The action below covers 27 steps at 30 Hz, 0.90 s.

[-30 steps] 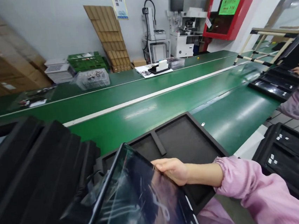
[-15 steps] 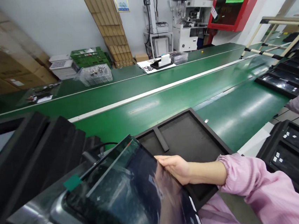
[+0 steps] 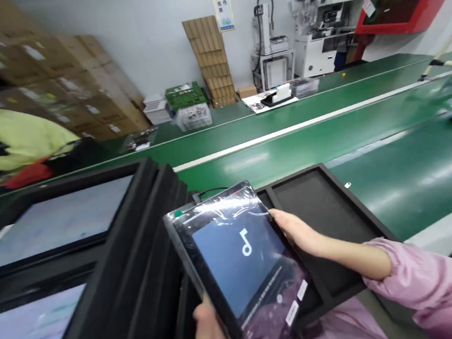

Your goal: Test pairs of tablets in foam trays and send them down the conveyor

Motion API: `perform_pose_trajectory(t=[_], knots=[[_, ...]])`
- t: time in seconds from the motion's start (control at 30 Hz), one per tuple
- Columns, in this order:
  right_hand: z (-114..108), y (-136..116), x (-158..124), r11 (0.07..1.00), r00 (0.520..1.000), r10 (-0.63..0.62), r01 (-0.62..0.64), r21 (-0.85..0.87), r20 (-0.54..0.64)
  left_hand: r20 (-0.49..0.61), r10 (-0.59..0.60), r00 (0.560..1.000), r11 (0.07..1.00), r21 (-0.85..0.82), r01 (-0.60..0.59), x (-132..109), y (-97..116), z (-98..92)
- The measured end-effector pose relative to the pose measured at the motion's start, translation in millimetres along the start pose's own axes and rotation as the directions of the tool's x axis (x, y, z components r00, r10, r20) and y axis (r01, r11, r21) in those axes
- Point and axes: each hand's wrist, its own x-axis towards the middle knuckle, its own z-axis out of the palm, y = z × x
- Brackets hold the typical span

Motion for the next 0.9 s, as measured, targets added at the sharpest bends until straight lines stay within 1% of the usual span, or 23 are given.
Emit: perform_pose_trajectory(t=[0.03, 0.07, 0.1, 0.13, 0.17, 0.2, 0.23, 0.27, 0.33, 0.37, 0.4, 0.43, 0.53, 0.57, 0.6, 0.63, 0.67, 0.7, 0.73, 0.77, 0.8, 0.83, 0.9], knots=[[-5, -9, 6, 0.975, 0.991, -0.128, 0.118, -0.187, -0.043, -0.044, -0.016, 0.999, 0.999, -0.039, 0.014, -7, 9, -4.8], [-9, -20, 14, 0.904, 0.961, -0.265, 0.22, -0.368, -0.077, -0.08, -0.044, 0.996, 0.995, -0.09, 0.036, -13, 16, -6.3], [-11, -31, 24, 0.81, 0.926, -0.372, 0.286, -0.512, -0.07, -0.106, -0.067, 0.992, 0.989, -0.138, 0.052, -15, 22, -5.3], [-11, -43, 36, 0.718, 0.9, -0.434, 0.329, -0.614, -0.026, -0.117, -0.079, 0.99, 0.984, -0.17, 0.058, -16, 26, -2.5], [-9, -55, 50, 0.645, 0.893, -0.446, 0.363, -0.672, 0.054, -0.113, -0.069, 0.991, 0.983, -0.176, 0.049, -16, 29, 1.1], [-4, -66, 64, 0.602, 0.897, -0.414, 0.397, -0.693, 0.154, -0.098, -0.048, 0.994, 0.986, -0.164, 0.031, -15, 31, 4.6], [2, -76, 78, 0.596, 0.9, -0.352, 0.427, -0.68, 0.257, -0.08, -0.02, 0.997, 0.99, -0.142, 0.008, -14, 32, 7.6], [10, -83, 91, 0.627, 0.895, -0.259, 0.441, -0.642, 0.363, -0.064, 0.009, 0.998, 0.993, -0.117, -0.016, -13, 32, 9.4], [25, -92, 110, 0.74, 0.847, -0.078, 0.403, -0.538, 0.526, -0.057, 0.064, 0.996, 0.994, -0.086, -0.069, -13, 29, 9.6], [31, -93, 117, 0.794, 0.816, -0.02, 0.365, -0.487, 0.578, -0.069, 0.092, 0.993, 0.992, -0.082, -0.097, -14, 27, 8.1], [36, -92, 120, 0.833, 0.793, 0.007, 0.333, -0.443, 0.61, -0.084, 0.116, 0.99, 0.989, -0.085, -0.124, -14, 25, 5.9], [41, -90, 122, 0.855, 0.784, 0.004, 0.319, -0.409, 0.621, -0.096, 0.14, 0.986, 0.985, -0.089, -0.148, -13, 23, 3.2], [51, -82, 122, 0.857, 0.791, -0.05, 0.348, -0.381, 0.61, -0.087, 0.183, 0.979, 0.975, -0.109, -0.192, -9, 18, -4.9], [53, -80, 123, 0.854, 0.806, -0.07, 0.353, -0.383, 0.587, -0.075, 0.183, 0.98, 0.974, -0.119, -0.191, -8, 17, -6.8], [54, -80, 126, 0.863, 0.838, -0.1, 0.342, -0.372, 0.537, -0.062, 0.182, 0.981, 0.974, -0.125, -0.188, -7, 16, -8.1], [55, -82, 131, 0.886, 0.881, -0.142, 0.317, -0.339, 0.452, -0.047, 0.18, 0.983, 0.975, -0.125, -0.185, -7, 14, -8.7], [54, -85, 138, 0.916, 0.925, -0.188, 0.286, -0.28, 0.331, -0.03, 0.173, 0.984, 0.977, -0.124, -0.176, -8, 13, -8.8], [52, -90, 146, 0.942, 0.957, -0.231, 0.265, -0.204, 0.177, -0.011, 0.158, 0.987, 0.979, -0.128, -0.158, -10, 11, -8.4], [47, -96, 155, 0.956, 0.965, -0.264, 0.263, -0.129, 0.012, 0.011, 0.136, 0.991, 0.981, -0.14, -0.133, -14, 8, -7.9], [40, -103, 163, 0.958, 0.95, -0.285, 0.277, -0.073, -0.131, 0.034, 0.106, 0.994, 0.982, -0.163, -0.099, -18, 6, -7.4], [31, -110, 170, 0.953, 0.925, -0.303, 0.301, -0.041, -0.23, 0.056, 0.07, 0.996, 0.979, -0.193, -0.058, -22, 3, -7.3], [20, -117, 174, 0.944, 0.902, -0.322, 0.328, -0.028, -0.288, 0.071, 0.032, 0.997, 0.975, -0.221, -0.015, -26, 2, -7.7], [-6, -131, 173, 0.927, 0.876, -0.36, 0.374, -0.02, -0.322, 0.066, -0.019, 0.998, 0.97, -0.24, 0.035, -29, 1, -10.4]])
